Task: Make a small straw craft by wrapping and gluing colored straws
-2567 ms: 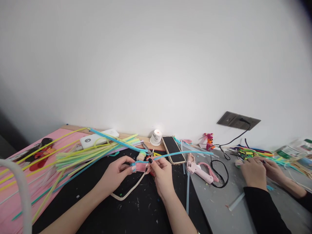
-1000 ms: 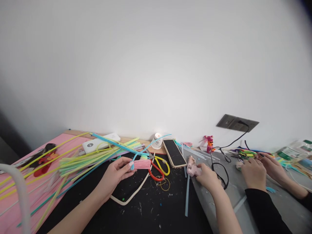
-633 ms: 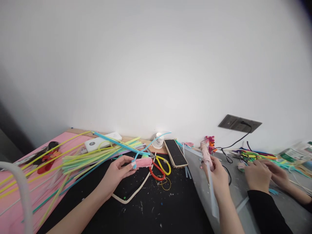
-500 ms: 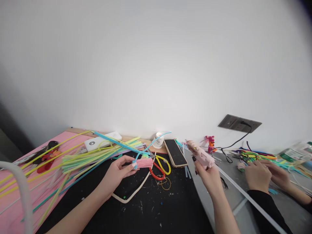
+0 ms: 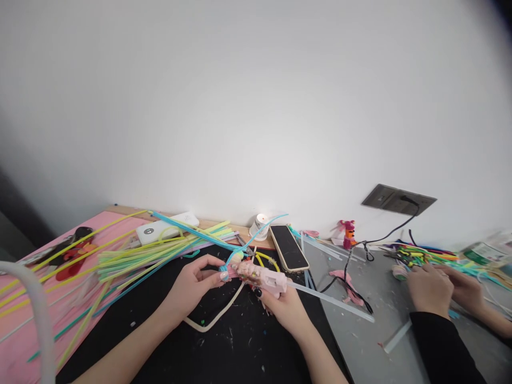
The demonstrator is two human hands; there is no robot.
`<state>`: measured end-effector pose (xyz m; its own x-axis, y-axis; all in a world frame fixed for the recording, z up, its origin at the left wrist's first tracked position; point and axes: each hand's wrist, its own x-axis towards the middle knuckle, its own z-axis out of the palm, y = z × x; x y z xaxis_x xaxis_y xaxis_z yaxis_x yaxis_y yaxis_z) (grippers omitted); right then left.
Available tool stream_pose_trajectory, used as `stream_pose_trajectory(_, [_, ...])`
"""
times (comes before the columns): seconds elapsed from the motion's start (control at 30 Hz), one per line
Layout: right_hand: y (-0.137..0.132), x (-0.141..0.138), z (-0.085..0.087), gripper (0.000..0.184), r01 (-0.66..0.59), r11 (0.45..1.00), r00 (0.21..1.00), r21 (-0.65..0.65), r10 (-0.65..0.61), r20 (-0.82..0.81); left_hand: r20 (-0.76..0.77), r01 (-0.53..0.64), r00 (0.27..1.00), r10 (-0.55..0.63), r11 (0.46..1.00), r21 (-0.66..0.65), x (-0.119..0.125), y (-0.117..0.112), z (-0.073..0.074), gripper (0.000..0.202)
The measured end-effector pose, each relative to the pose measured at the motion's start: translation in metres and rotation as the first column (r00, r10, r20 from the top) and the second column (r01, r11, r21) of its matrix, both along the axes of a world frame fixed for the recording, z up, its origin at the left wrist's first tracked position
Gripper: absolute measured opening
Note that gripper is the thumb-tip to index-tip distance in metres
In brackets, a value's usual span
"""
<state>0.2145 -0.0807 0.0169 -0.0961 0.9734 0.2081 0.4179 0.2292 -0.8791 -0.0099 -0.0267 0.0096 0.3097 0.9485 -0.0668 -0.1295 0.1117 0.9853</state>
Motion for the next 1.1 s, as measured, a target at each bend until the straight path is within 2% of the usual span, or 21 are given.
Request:
stream_pose_trajectory(0.17, [0.0007, -0.0056, 0.0033, 0.018, -0.040, 0.998, 0.999, 0.040, 0.039, 0.013, 0.004, 0.023, 1.000, -0.023, 1.000, 0.016, -0.0009, 0.0008, -0.0019, 0.032])
stream_pose_trajectory(0.3, [0.0000, -0.0074, 0.0052, 0.021, -0.047, 0.997, 0.999, 0.061, 0.047, 0.011, -0.015, 0.014, 1.000, -0.013, 1.000, 0.015, 0.0003, -0.0004, 0.0005, 0.031])
stream_pose_trajectory(0.87, [-0.0007, -0.0069, 0.0071, 0.034, -0.090, 0.996, 0.996, 0.012, 0.089, 0.014, -0.039, 0.018, 0.999, -0.018, 1.000, 0.014, 0.0016, -0.0012, 0.0003, 0.029])
stream_pose_trajectory(1.1, [-0.0012, -0.0031, 0.0028, 0.025, -0.068, 0.997, 0.996, 0.037, 0.066, 0.066, -0.045, -0.024, 0.999, 0.024, 1.000, -0.007, 0.0017, -0.0011, 0.0037, 0.033])
